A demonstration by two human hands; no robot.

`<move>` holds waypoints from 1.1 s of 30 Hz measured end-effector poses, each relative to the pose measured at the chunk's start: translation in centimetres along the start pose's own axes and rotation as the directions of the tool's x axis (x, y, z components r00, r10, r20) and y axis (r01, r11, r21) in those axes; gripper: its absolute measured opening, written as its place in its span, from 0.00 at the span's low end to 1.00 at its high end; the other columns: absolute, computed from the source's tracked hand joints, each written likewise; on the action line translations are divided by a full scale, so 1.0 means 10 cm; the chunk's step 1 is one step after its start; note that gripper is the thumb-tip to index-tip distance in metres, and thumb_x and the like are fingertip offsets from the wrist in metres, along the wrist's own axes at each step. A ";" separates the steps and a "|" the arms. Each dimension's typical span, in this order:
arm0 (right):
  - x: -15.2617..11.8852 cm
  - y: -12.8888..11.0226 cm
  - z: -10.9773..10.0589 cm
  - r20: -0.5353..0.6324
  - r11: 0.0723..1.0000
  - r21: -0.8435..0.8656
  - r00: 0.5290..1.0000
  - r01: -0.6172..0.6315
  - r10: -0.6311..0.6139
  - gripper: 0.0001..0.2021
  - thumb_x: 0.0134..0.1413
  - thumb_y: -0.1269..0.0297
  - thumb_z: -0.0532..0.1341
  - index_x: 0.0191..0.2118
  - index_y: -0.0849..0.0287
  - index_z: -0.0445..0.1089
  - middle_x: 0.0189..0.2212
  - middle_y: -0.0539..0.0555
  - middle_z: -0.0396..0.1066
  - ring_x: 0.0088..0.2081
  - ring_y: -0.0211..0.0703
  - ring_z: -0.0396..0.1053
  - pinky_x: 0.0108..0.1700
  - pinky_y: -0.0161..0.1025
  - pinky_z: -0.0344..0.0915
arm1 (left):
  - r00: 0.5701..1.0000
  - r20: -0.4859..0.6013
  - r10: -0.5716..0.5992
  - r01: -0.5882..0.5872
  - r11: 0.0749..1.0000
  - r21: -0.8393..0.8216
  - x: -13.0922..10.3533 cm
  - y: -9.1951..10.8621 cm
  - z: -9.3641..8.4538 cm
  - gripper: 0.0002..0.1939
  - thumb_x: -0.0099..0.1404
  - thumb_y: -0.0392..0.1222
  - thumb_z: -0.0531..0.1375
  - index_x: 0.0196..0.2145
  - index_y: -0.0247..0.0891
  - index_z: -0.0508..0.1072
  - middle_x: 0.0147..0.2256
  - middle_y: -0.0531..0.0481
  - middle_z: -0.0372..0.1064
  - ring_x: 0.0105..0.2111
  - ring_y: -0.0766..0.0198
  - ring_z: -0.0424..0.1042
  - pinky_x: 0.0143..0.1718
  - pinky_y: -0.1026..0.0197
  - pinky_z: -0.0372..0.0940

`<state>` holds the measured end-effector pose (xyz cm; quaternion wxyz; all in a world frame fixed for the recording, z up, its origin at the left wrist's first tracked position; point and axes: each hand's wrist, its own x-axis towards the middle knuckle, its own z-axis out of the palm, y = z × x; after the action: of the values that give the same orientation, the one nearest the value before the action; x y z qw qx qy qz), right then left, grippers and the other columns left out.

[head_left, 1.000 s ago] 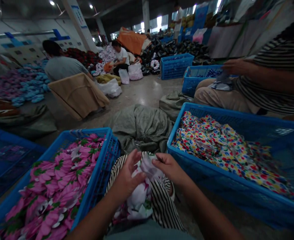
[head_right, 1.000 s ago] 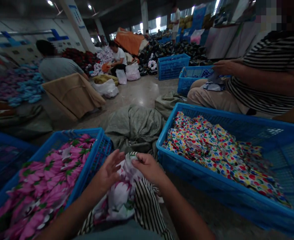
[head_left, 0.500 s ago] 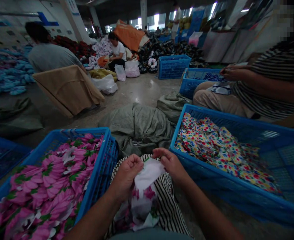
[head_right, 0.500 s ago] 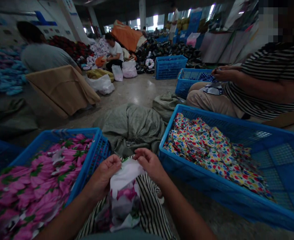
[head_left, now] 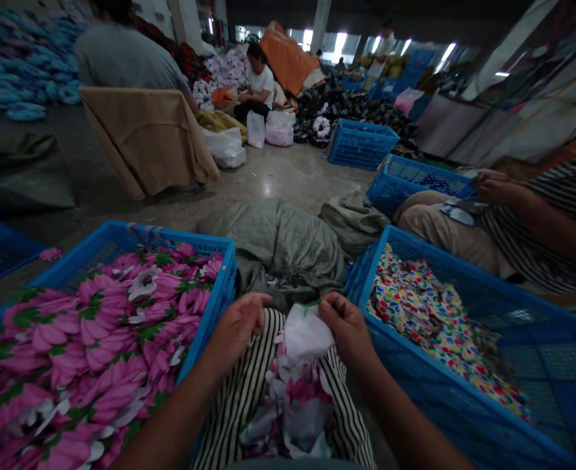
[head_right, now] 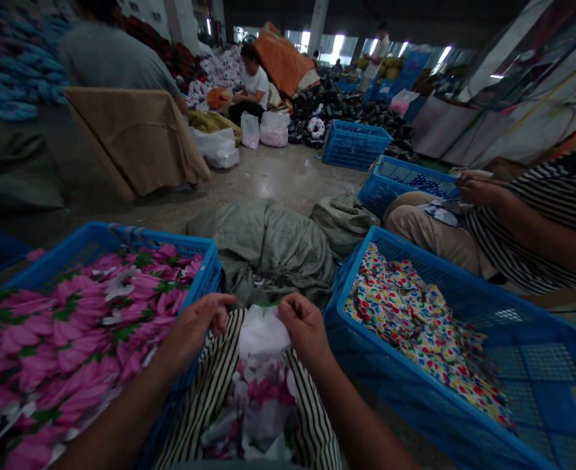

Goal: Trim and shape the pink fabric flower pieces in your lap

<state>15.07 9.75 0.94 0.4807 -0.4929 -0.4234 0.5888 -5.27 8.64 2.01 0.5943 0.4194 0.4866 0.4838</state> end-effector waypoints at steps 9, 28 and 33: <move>-0.10 -0.10 0.30 0.105 0.916 -0.366 0.985 0.166 -0.136 0.12 0.51 0.59 0.57 0.22 0.60 0.62 0.19 0.46 0.55 0.22 0.34 0.51 0.23 0.31 0.49 | 0.995 0.075 -0.064 0.071 0.993 -0.093 0.07 -0.04 0.24 0.11 0.54 0.46 0.60 0.23 0.36 0.68 0.18 0.58 0.59 0.19 0.71 0.58 0.21 0.69 0.53; 0.06 -0.39 0.39 0.286 0.958 -0.222 0.952 0.179 -0.112 0.11 0.44 0.59 0.62 0.31 0.61 0.66 0.21 0.47 0.59 0.24 0.34 0.55 0.25 0.31 0.52 | 0.993 -0.059 0.106 -0.091 0.971 0.222 -0.10 0.27 0.27 0.11 0.59 0.46 0.55 0.23 0.37 0.66 0.20 0.55 0.58 0.22 0.69 0.56 0.23 0.68 0.53; 0.10 -0.37 0.31 0.195 0.934 -0.218 0.950 0.284 -0.243 0.10 0.49 0.62 0.58 0.23 0.59 0.59 0.18 0.44 0.52 0.21 0.33 0.49 0.23 0.31 0.49 | 0.993 -0.076 0.093 -0.076 0.976 0.205 -0.13 0.29 0.39 0.11 0.59 0.46 0.54 0.23 0.37 0.65 0.20 0.56 0.56 0.21 0.69 0.55 0.22 0.67 0.53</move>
<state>12.50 11.37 4.85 0.4548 -0.4364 -0.5932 0.5008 -2.01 7.77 5.72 0.5063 0.4770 0.5397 0.4742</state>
